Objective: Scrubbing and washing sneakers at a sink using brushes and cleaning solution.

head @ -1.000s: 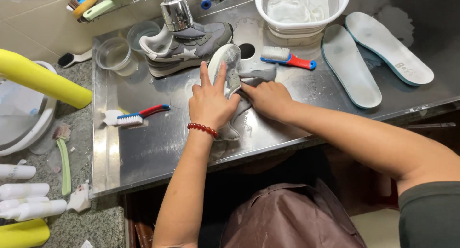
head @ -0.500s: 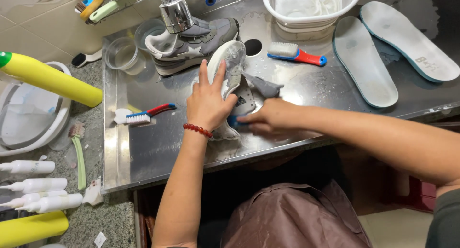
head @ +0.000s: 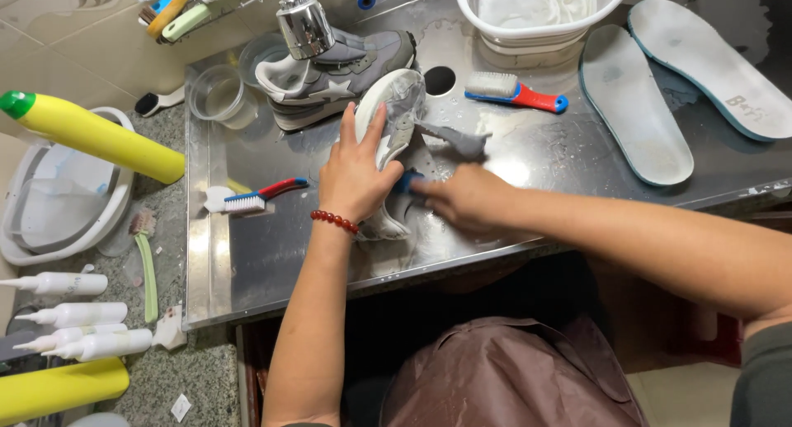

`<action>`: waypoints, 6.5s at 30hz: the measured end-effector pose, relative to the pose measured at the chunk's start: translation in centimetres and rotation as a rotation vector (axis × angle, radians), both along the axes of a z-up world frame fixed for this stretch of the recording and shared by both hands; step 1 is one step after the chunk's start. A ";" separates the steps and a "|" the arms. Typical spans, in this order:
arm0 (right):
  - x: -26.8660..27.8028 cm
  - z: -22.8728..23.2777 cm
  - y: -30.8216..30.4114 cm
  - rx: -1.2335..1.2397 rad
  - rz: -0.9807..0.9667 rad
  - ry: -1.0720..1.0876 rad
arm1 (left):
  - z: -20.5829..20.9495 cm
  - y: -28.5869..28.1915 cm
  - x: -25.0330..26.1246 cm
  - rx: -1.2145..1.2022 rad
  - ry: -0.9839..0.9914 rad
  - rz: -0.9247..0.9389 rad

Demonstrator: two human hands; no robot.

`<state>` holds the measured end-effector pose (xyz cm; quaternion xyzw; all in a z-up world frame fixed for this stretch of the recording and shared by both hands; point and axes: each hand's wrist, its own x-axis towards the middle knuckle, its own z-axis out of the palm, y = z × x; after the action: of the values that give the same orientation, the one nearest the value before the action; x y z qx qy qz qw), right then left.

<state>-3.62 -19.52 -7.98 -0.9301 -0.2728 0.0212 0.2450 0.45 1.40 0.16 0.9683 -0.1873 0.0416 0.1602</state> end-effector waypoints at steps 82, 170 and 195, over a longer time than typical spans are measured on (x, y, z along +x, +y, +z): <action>-2.5 3.0 11.8 1.331 -0.438 1.078 | -8.7 3.5 -1.8 -1.793 0.173 0.872; 17.4 8.3 -18.8 -0.383 -0.736 -0.037 | -9.2 9.1 1.5 -1.301 0.537 0.346; 2.4 8.0 1.1 0.229 -0.167 -0.324 | -1.5 -0.5 -2.0 -0.362 0.013 0.341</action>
<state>-1.24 -18.45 0.02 -0.9068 -0.2312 -0.1799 0.3030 -1.53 0.87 -1.38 0.9417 -0.0097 0.0948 0.3226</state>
